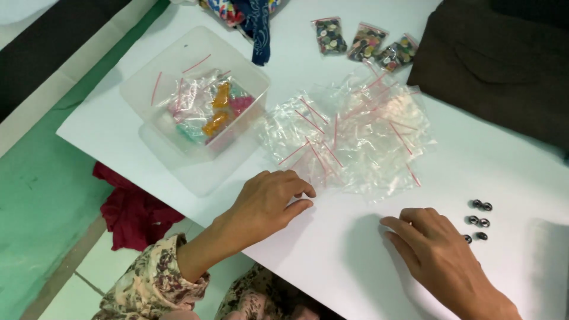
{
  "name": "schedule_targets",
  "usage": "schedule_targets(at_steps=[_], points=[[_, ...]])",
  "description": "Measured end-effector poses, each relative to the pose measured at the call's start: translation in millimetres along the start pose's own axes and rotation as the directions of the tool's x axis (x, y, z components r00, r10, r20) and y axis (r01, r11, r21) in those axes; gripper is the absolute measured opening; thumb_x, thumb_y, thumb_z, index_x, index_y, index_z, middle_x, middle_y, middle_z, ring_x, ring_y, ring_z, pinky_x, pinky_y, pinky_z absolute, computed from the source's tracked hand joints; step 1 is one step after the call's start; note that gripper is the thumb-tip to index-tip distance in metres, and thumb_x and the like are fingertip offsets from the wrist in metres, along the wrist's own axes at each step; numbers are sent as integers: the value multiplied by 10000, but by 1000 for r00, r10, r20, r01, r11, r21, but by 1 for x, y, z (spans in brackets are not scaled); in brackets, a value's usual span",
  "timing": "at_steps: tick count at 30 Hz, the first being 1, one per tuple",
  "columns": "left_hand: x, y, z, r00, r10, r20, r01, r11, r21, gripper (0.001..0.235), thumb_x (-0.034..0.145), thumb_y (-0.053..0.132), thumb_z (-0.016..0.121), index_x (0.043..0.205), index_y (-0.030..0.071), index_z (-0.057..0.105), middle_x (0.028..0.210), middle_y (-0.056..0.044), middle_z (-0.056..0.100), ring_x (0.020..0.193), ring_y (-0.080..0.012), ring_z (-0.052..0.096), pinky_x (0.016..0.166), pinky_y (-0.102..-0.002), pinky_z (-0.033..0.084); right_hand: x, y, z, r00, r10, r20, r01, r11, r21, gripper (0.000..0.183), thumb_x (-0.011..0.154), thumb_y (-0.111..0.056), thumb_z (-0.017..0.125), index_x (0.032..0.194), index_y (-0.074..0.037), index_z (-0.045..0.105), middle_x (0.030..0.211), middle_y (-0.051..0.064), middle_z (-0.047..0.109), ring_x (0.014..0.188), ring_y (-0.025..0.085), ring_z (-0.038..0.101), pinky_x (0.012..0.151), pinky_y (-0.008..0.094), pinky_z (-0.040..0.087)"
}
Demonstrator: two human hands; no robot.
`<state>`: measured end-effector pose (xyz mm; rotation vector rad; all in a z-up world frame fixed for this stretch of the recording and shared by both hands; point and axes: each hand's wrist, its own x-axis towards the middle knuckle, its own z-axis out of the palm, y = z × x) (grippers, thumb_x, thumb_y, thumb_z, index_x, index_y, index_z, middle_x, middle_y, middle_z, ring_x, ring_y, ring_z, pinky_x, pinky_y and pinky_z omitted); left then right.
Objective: Sorting and bagging small decorative beads into plastic zip-lock bags
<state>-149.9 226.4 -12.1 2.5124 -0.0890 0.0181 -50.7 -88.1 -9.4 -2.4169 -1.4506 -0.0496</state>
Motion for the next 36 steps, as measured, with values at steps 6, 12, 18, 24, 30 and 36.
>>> schedule_targets(at_steps=[6,12,18,24,30,36], points=[[-23,-17,26,945,216,-247,-173,967,185,373,859,354,834,1104,119,679,1002,-31,649,879,-236,634,704,-385,474,48,-36,24,993,-113,47,113,994,7,300,962,-213,638,1253,-139,646,1053,93,619,831,299,616,668,418,504],[-25,-13,31,811,377,-447,-213,902,375,169,920,95,800,849,100,647,848,-31,592,698,-219,537,570,-343,405,77,-52,45,986,-164,22,163,986,35,237,988,-172,595,1218,-135,639,1014,81,586,792,294,590,687,410,483],[-24,-14,29,775,381,-504,-215,909,357,179,869,31,744,799,87,590,785,-28,563,669,-202,502,556,-323,385,81,-46,52,977,-138,-160,139,990,-3,217,939,-123,695,1147,-81,645,1058,125,630,868,316,604,739,415,523],[-23,0,15,789,278,-547,-309,950,37,125,820,49,714,885,107,623,896,-13,645,766,-176,645,629,-308,491,80,-39,26,954,-153,-259,143,988,-58,171,934,-116,733,1102,-105,703,1076,111,626,813,285,550,728,429,459],[-1,17,16,884,314,-345,-321,946,37,326,911,351,721,1134,117,674,1067,-40,674,900,-250,641,746,-390,449,52,-29,-9,943,-151,-298,127,987,-98,168,928,-80,744,1085,-122,703,1065,117,632,826,268,567,767,414,467],[47,75,26,800,535,-271,-476,841,255,292,829,298,877,985,145,682,928,0,660,862,-254,607,755,-391,417,14,-20,-26,917,-150,-369,41,957,-287,157,969,-101,732,1107,-174,718,1105,68,658,837,251,604,714,382,424]])
